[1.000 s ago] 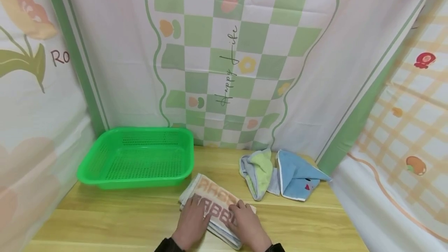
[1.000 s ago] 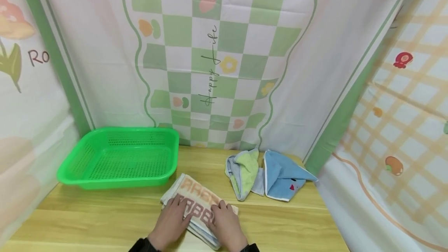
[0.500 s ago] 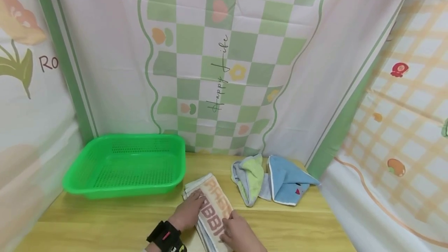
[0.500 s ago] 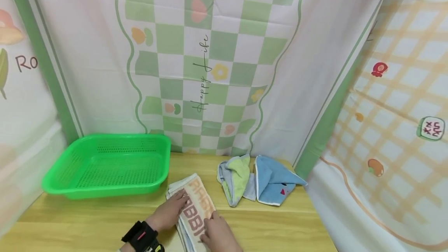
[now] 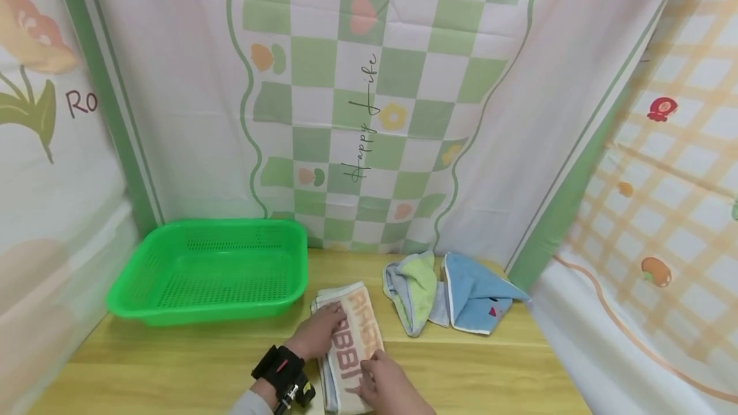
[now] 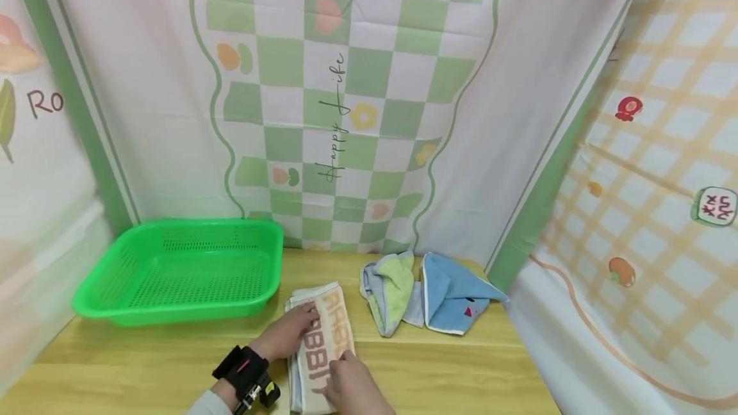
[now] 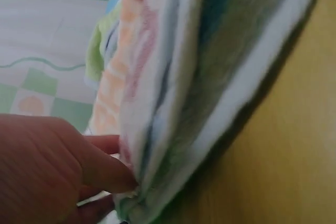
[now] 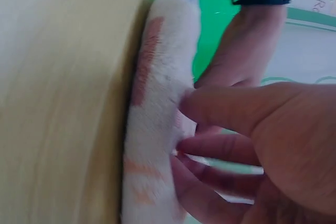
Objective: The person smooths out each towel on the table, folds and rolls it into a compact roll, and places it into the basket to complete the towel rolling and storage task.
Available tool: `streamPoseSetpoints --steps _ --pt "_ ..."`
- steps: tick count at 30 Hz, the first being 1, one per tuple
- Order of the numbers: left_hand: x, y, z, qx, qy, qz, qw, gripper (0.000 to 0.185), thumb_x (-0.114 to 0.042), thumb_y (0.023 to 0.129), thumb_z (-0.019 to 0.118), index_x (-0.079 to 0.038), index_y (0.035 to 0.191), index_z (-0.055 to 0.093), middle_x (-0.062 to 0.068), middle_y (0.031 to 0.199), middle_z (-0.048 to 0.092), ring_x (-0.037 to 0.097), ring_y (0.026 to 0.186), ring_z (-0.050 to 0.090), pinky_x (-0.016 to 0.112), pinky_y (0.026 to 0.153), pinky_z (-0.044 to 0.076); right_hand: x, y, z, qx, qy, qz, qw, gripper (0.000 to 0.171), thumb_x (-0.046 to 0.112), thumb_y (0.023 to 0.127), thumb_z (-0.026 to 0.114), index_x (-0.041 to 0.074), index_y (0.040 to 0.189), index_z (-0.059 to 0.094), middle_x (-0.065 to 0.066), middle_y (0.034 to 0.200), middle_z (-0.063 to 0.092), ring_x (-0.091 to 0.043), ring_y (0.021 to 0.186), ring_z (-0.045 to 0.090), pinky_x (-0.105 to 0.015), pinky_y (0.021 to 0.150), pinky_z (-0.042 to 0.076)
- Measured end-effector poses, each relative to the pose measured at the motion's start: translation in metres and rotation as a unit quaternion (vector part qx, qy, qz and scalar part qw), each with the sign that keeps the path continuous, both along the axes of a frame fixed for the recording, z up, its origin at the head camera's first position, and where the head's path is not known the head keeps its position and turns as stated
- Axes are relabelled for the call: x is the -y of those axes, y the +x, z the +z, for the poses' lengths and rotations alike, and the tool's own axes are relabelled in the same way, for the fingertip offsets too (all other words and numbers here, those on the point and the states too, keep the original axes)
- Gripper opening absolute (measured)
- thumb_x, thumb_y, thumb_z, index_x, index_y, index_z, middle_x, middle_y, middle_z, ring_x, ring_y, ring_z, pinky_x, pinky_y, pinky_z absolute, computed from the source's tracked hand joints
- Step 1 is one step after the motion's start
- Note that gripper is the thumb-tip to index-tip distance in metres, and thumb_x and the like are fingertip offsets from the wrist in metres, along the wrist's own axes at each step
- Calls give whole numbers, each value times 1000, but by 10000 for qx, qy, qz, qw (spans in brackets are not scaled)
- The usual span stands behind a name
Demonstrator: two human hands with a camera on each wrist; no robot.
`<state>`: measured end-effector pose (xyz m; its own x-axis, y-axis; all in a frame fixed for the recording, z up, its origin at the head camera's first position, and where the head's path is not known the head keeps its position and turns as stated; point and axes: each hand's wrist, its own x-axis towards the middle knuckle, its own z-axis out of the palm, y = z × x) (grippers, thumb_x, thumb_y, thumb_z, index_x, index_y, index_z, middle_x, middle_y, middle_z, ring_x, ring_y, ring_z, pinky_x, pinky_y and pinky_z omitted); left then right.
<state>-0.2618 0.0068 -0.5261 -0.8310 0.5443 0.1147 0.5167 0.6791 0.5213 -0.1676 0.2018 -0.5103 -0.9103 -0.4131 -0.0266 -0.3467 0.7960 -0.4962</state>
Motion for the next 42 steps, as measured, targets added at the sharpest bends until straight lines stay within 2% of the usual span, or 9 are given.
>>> streamPoseSetpoints --steps 5,10,14,18,23,27,30,33,42 --pt "7 -8 0 -603 -77 -16 9981 62 17 75 57 -2 133 63 21 148 53 42 138 46 57 115 37 2 -3 2 324 -330 825 9955 26 6 83 76 6 109 76 6 96 67 1 83 57 -20 73 54" --pt "14 -2 3 -1209 47 54 9926 44 12 78 65 -1 120 68 23 137 60 45 130 52 60 111 40 10 -7 -1 -212 220 1333 9906 32 15 78 86 9 109 79 8 96 65 5 83 53 -13 71 49" --pt "15 16 17 -884 267 99 9957 34 3 82 71 -5 115 71 18 126 65 36 117 61 53 101 51 16 -10 -4 -1044 634 1563 9801 26 10 77 83 14 102 80 11 92 62 6 81 53 -7 69 45" --pt "14 34 24 -362 460 -153 9982 19 1 83 72 -8 100 73 1 94 68 11 80 61 29 70 55 21 -13 -5 -1410 725 1529 9754 23 3 74 77 19 90 80 14 83 58 6 73 51 -6 62 40" --pt "14 55 27 351 630 -403 9966 22 -1 88 67 -14 71 61 -11 62 50 1 54 40 19 51 37 23 -20 -5 -802 515 1090 9895 20 2 85 71 19 74 70 15 68 53 5 61 40 -11 57 35" --pt "12 66 31 622 502 -411 9960 22 -12 93 65 -16 72 61 -11 63 51 2 54 42 20 53 38 24 -29 -1 -636 286 1103 9915 20 3 87 69 21 78 71 16 68 59 6 61 44 -11 58 37" --pt "10 69 33 393 506 -384 9972 3 -18 94 67 -17 93 69 -8 79 65 3 67 55 24 63 50 24 -34 2 -793 254 1305 9879 16 7 86 74 21 93 74 15 79 67 7 69 51 -10 63 43" --pt "7 71 31 27 490 -282 9984 12 -23 94 70 -17 104 69 -4 89 70 5 77 61 27 69 54 25 -36 6 -904 220 1413 9856 20 12 85 80 19 103 71 11 89 70 6 78 56 -11 68 47" --pt "5 68 19 -226 36 175 9996 8 -6 87 71 -12 89 68 0 78 66 8 70 57 27 62 51 34 -42 10 242 339 1147 9925 3 16 90 74 18 88 74 14 76 63 3 67 51 -15 65 47"
